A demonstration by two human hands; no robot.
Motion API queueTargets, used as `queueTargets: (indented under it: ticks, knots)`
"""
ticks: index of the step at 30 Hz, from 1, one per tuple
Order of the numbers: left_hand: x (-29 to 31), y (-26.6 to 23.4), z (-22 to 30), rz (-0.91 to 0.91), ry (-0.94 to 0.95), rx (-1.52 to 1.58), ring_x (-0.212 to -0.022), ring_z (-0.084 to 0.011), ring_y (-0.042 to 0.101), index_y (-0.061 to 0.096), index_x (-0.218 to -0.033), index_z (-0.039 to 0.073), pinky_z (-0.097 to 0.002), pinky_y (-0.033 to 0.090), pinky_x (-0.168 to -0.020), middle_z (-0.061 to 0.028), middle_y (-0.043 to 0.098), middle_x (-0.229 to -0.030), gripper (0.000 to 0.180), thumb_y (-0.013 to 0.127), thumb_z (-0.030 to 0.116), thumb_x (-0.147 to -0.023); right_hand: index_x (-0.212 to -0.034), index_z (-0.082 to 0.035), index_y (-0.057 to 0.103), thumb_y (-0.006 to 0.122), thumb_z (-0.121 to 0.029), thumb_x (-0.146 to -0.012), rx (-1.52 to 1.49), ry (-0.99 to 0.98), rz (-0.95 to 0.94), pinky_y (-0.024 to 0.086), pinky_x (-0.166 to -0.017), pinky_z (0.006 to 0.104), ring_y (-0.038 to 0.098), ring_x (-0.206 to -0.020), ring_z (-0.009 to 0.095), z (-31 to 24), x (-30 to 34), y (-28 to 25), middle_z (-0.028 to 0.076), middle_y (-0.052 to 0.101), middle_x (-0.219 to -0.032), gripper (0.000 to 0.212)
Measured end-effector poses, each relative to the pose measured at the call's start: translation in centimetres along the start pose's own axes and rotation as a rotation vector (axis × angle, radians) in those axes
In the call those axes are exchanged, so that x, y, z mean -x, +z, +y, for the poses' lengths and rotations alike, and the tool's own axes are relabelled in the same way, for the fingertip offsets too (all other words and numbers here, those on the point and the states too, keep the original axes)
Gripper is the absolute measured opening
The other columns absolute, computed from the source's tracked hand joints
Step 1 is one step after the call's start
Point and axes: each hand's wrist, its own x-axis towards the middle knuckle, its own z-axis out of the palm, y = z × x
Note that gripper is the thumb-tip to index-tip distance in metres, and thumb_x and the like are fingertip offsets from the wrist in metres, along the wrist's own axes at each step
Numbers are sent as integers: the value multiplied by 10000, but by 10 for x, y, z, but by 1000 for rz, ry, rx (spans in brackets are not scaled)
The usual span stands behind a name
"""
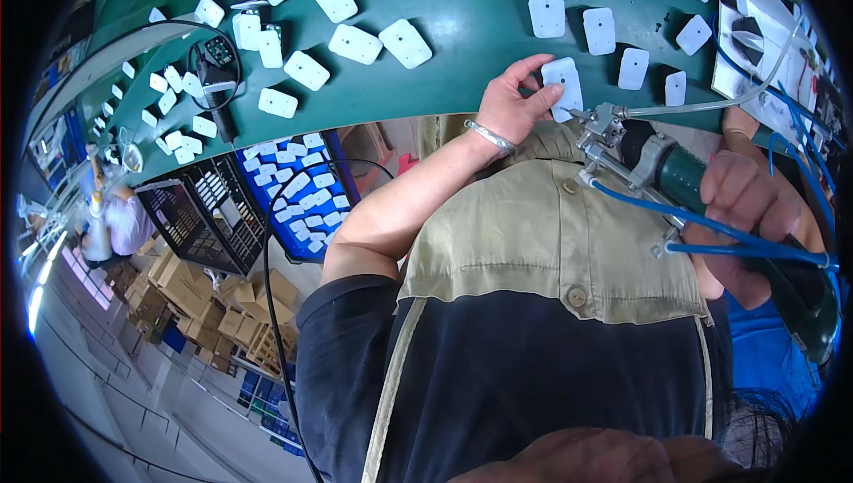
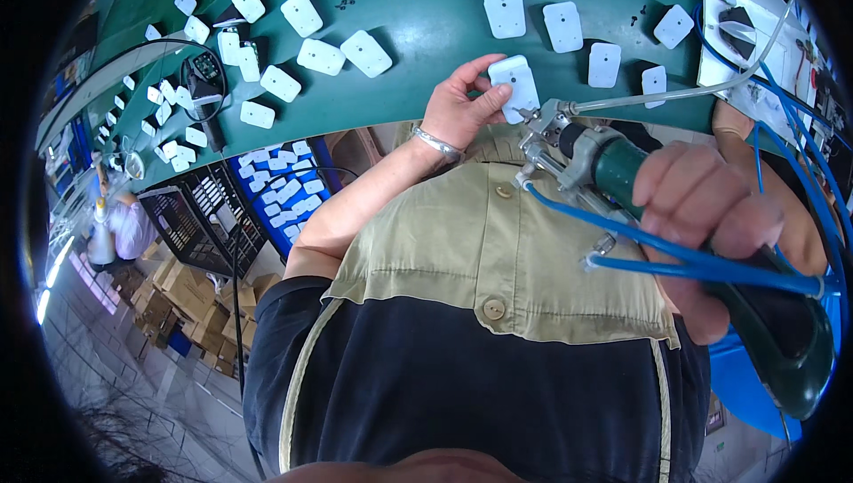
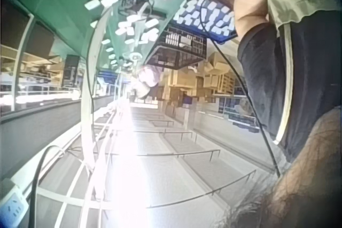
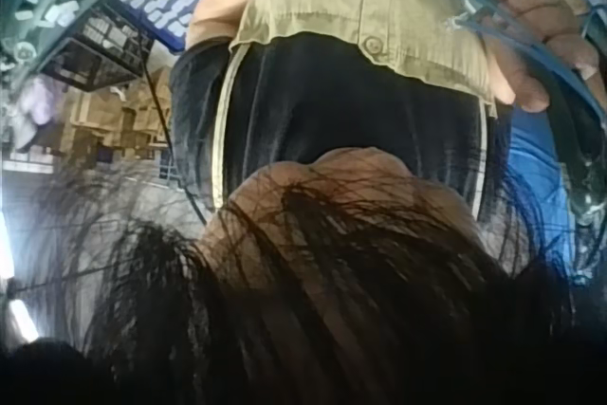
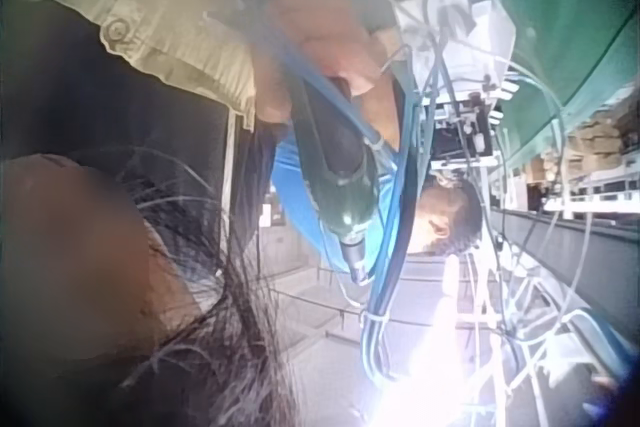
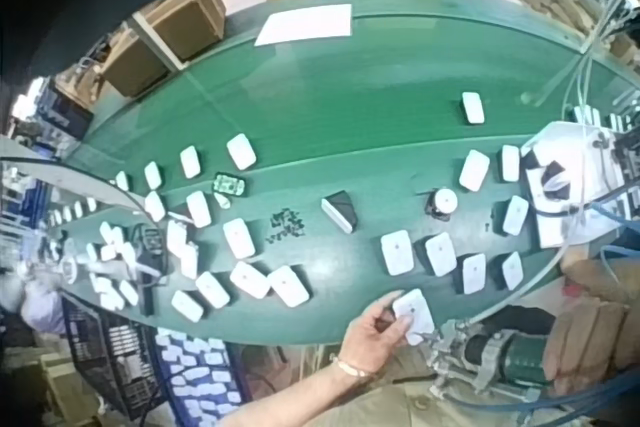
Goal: Assembling small electronic components into plastic housings using a pneumatic screwdriver.
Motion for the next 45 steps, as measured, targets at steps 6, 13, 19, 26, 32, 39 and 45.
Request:
queueTargets:
  ticks: [6, 13, 19, 26, 32, 39, 45]
  knots:
    - [-22, -16, -19, -29, 154, -126, -691, -80, 517, 474, -1110, 75, -222, 477, -541, -10, 486, -754, 354, 586, 87, -774, -810, -118, 388, 680, -483, -628, 96, -21, 354, 328, -529, 280, 399, -579, 150, -4, 3, 15, 31, 439, -673, 502]
    - [-19, -38, -2, 159, 50, 52, -656, -81, 543, 524, -1051, 98, -227, 483, -524, 12, 517, -735, 297, 604, 106, -765, -884, -87, 402, 691, -422, -636, 57, 32, 215, 357, -533, 311, 429, -572, 172, -16, 9, 5, 56, 450, -663, 507]
    - [-20, -29, 30, 103, 124, -104, -710, -76, 548, 534, -1047, 83, -217, 474, -539, 19, 525, -761, 300, 616, 134, -764, -873, -61, 394, 700, -394, -623, 81, -5, 307, 372, -531, 323, 444, -575, 183, -13, 7, 4, 68, 454, -646, 517]
    - [-157, -95, 164, 411, 731, -348, -701, -120, 547, 523, -1051, 28, -257, 455, -631, -54, 596, -819, 314, 598, 93, -754, -826, -82, 383, 667, -337, -654, 156, 91, 443, 312, -535, 283, 402, -612, 159, -21, 6, 16, 43, 426, -641, 419]
    - [-265, -152, 163, 555, 467, -652, -771, -190, 591, 566, -1029, 68, -292, 458, -712, -117, 613, -866, 375, 648, 207, -691, -790, -69, 394, 676, -246, -673, 186, 104, 478, 394, -516, 306, 454, -563, 182, -31, 4, 11, 57, 455, -608, 352]
    - [-231, -68, 205, 822, 645, -1526, -932, -286, 507, 519, -1066, 62, -391, 393, -819, -149, 561, -968, 497, 658, 319, -664, -881, -17, 476, 738, -154, -594, 123, 55, 209, 458, -634, 361, 536, -673, 217, -50, 15, -33, 105, 536, -718, 412]
    - [-295, 82, 166, 142, 679, -1231, -985, -328, 472, 459, -1137, 45, -364, 390, -850, -201, 475, -1084, 603, 632, 389, -673, -880, -5, 477, 740, -139, -574, 208, 29, 102, 485, -591, 354, 560, -627, 235, -57, 22, -60, 114, 559, -712, 426]
